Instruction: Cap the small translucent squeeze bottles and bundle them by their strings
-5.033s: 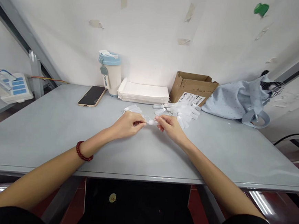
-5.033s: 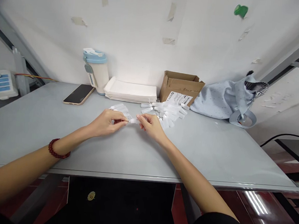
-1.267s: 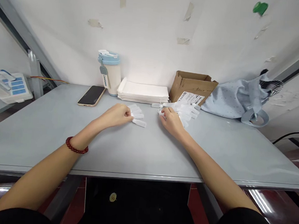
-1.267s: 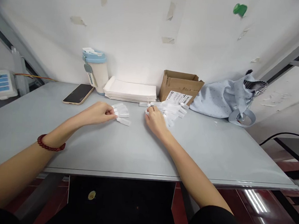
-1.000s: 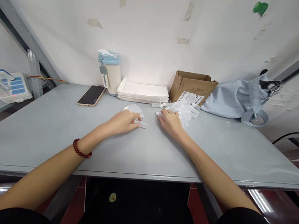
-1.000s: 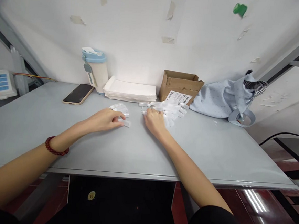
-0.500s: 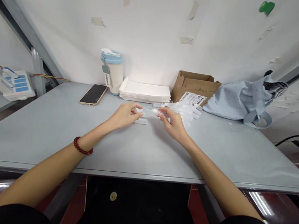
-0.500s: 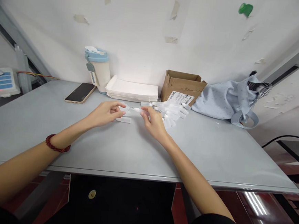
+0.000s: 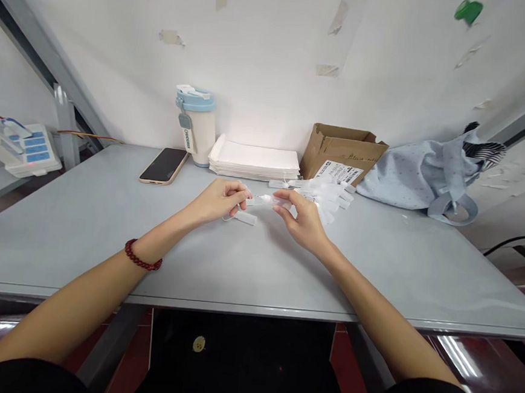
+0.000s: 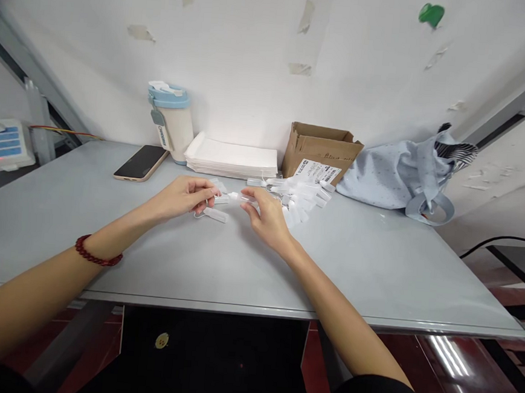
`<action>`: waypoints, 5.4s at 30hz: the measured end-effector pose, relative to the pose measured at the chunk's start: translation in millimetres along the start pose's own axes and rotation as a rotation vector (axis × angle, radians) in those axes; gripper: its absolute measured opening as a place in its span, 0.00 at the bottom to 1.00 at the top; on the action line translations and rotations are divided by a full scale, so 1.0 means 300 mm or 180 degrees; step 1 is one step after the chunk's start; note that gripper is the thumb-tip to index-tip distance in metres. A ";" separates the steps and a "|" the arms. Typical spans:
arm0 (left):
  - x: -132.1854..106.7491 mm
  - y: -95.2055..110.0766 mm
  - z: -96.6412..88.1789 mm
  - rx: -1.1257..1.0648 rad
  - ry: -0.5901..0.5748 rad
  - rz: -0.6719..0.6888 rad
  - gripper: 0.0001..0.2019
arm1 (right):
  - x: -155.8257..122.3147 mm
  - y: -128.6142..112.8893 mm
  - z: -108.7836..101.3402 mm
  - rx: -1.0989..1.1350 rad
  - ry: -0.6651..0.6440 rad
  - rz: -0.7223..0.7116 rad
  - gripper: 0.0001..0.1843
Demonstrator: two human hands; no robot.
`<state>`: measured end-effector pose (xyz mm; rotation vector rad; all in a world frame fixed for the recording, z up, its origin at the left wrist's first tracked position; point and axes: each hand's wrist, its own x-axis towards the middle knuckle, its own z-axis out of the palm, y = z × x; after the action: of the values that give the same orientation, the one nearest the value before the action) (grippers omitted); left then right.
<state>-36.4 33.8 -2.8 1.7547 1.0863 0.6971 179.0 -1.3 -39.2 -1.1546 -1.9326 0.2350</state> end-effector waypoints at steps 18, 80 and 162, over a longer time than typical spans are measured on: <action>0.005 -0.008 0.001 -0.0082 -0.0211 0.0213 0.11 | -0.006 -0.005 0.007 -0.0028 0.0003 -0.0022 0.11; 0.000 0.001 0.006 -0.0334 -0.0224 0.0132 0.09 | -0.008 0.012 0.014 -0.0079 0.0065 -0.0250 0.09; -0.010 0.015 -0.008 0.0114 -0.0357 0.0067 0.13 | -0.024 0.013 0.053 -0.0329 0.0113 -0.1004 0.12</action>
<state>-38.0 31.1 2.4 1.8159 1.0109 0.5880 171.3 -0.8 -55.2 -0.8945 -2.0815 -0.0550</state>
